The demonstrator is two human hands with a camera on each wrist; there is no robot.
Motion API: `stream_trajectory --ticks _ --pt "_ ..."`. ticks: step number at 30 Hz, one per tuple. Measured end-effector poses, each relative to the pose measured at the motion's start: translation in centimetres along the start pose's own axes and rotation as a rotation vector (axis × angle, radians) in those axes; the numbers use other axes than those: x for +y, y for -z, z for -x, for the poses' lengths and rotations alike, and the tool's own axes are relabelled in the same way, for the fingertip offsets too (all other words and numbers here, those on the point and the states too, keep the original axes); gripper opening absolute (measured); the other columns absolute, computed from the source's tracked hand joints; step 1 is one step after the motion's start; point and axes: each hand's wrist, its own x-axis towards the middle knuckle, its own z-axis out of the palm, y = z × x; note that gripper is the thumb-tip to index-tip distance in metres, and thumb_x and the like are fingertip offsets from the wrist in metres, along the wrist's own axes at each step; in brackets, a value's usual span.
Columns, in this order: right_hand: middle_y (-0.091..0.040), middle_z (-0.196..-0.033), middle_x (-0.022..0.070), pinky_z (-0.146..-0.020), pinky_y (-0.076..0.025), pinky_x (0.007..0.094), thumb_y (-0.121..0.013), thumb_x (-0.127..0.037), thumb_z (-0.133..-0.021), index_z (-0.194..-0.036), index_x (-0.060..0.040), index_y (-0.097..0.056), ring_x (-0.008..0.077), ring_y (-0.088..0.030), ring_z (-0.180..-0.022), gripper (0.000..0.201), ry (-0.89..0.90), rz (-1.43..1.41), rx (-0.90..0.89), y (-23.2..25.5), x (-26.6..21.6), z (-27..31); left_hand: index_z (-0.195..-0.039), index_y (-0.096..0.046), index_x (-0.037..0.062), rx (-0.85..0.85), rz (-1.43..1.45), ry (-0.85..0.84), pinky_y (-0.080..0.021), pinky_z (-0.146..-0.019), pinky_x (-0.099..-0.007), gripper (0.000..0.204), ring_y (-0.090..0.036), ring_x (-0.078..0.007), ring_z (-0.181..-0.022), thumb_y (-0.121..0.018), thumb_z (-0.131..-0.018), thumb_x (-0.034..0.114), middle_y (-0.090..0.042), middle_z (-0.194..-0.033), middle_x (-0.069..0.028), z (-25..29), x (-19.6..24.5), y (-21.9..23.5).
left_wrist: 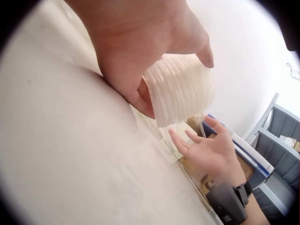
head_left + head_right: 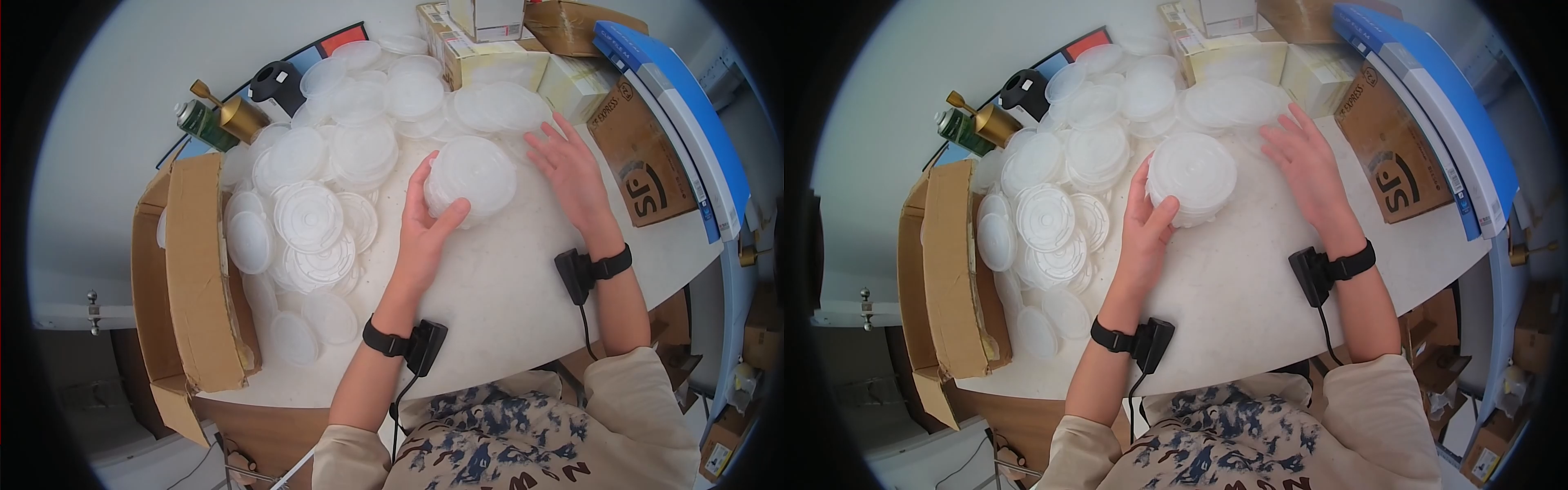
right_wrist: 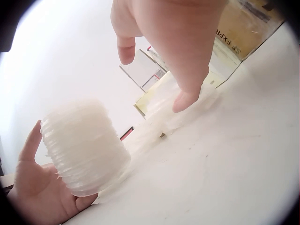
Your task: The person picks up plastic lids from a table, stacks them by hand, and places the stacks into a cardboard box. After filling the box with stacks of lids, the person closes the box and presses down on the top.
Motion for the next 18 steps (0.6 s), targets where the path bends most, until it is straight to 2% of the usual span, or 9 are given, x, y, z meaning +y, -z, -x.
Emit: stream_trajectory --ticks 4,12,18 --pt "-0.026 -0.15 0.0218 -0.109 -0.037 0.0406 -0.054 -0.014 -0.094 -0.15 0.0018 -0.021 0.0303 -0.045 -0.131 0.067 -0.048 -0.12 -0.02 -0.3 -0.52 0.18 -0.149 -0.029 0.0061 -0.003 0.01 -0.007 -0.034 -0.11 -0.0357 0.071 -0.039 -0.0217 -0.134 -0.067 -0.089 0.012 -0.038 -0.146 -0.0111 -0.05 -0.18 0.04" --pt "-0.037 -0.143 0.0194 -0.112 -0.033 0.0403 -0.051 -0.023 -0.095 -0.148 -0.0003 -0.029 0.0278 -0.04 -0.132 0.062 -0.136 -0.24 -0.095 -0.02 -0.63 -0.06 -0.149 -0.029 0.0056 -0.002 0.004 -0.008 -0.033 -0.111 -0.0363 0.072 -0.038 -0.022 -0.135 -0.067 -0.088 0.013 -0.038 -0.146 -0.0109 -0.06 -0.19 0.05" --pt "-0.032 -0.146 0.0209 -0.113 -0.031 0.0409 -0.05 -0.023 -0.095 -0.149 -0.0002 -0.026 0.0318 -0.036 -0.136 0.063 -0.146 -0.364 -0.102 -0.09 -0.54 -0.13 -0.149 -0.029 0.0059 0.0 0.004 -0.01 -0.033 -0.111 -0.0363 0.072 -0.038 -0.022 -0.135 -0.068 -0.088 0.013 -0.038 -0.146 -0.0109 -0.09 -0.32 0.14"
